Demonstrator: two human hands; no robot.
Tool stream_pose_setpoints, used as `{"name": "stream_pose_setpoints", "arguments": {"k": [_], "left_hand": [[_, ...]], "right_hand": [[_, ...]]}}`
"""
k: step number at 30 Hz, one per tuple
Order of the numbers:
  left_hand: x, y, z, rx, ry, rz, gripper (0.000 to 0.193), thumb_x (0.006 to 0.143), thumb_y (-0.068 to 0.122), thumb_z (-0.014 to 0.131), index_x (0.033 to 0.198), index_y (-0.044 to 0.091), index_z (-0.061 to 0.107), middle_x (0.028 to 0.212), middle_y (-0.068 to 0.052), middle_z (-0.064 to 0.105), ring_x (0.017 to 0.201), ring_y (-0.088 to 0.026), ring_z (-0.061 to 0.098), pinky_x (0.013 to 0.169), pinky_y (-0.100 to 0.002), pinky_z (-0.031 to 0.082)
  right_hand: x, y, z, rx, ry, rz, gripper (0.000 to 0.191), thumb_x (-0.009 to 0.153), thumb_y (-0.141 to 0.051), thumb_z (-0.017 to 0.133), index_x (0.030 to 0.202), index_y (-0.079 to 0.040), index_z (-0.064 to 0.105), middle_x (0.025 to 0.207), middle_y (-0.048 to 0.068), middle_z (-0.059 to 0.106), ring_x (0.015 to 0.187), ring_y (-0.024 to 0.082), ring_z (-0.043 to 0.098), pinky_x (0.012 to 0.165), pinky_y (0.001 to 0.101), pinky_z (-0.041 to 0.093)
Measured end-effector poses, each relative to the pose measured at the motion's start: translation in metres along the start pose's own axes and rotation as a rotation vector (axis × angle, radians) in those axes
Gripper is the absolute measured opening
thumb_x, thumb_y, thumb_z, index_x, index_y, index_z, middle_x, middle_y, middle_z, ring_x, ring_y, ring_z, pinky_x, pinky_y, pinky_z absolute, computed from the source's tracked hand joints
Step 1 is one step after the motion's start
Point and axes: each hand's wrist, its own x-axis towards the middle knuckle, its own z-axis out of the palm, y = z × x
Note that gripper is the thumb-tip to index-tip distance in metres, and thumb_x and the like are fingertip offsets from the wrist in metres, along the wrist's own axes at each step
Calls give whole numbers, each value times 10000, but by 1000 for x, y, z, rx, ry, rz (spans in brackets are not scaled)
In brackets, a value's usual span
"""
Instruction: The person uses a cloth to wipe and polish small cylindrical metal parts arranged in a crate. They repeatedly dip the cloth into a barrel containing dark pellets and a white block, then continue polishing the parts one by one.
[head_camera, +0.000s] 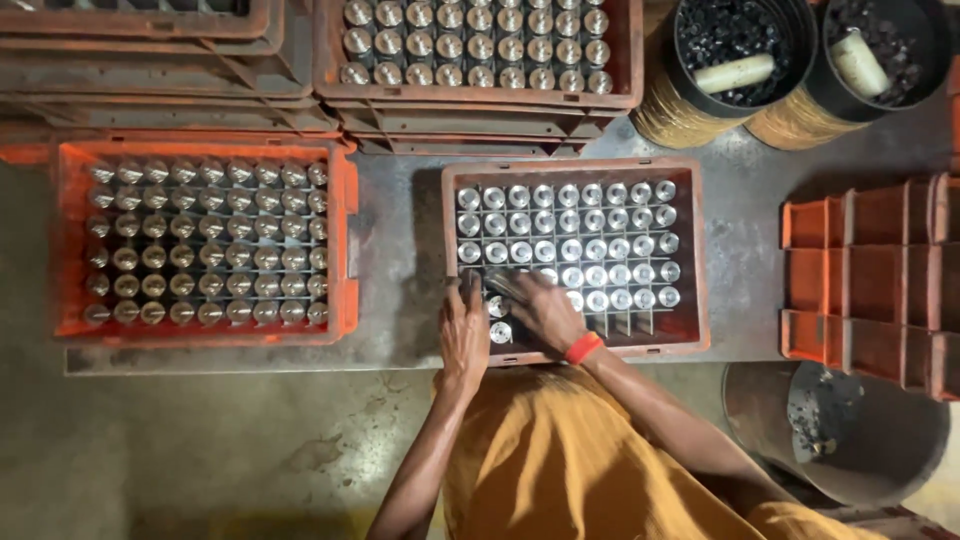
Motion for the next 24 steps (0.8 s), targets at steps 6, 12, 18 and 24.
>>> {"name": "stream_pose_setpoints", "arguments": {"k": [6,12,18,24], "left_hand": [[9,-9,-5,-225,68,28,384,948,-17,618,1309,97,679,1365,-117,593,1207,-367,634,985,-434,552],[58,1,0,260,127,-16,350,864,155,693,1190,29,679,1432,-253,519,1327,-433,482,1034,-511,442],[87,3,23,366,114,-110,379,893,337,715,1126,38,714,1342,-219,530,1328,-475,457,1058,-562,411],[93,-9,-7,-66,93,27,317,886,295,781,1008,3,763,1459,-236,497,1318,-397,493,1038,-451,471]], "right_hand": [[9,-19,-1,109,247,-204,298,972,-138,626,1257,-62,670,1125,194,714,979,385,678,836,445,552],[54,-17,2,-66,331,-98,248,933,-173,705,1153,-59,712,1039,185,728,895,375,657,835,460,510],[78,-12,14,-219,250,-71,143,931,-173,694,1056,-122,743,897,132,754,800,341,643,892,439,475],[78,3,-23,-73,221,-216,214,860,-283,773,982,-108,781,804,136,742,779,321,615,722,440,488]]}}
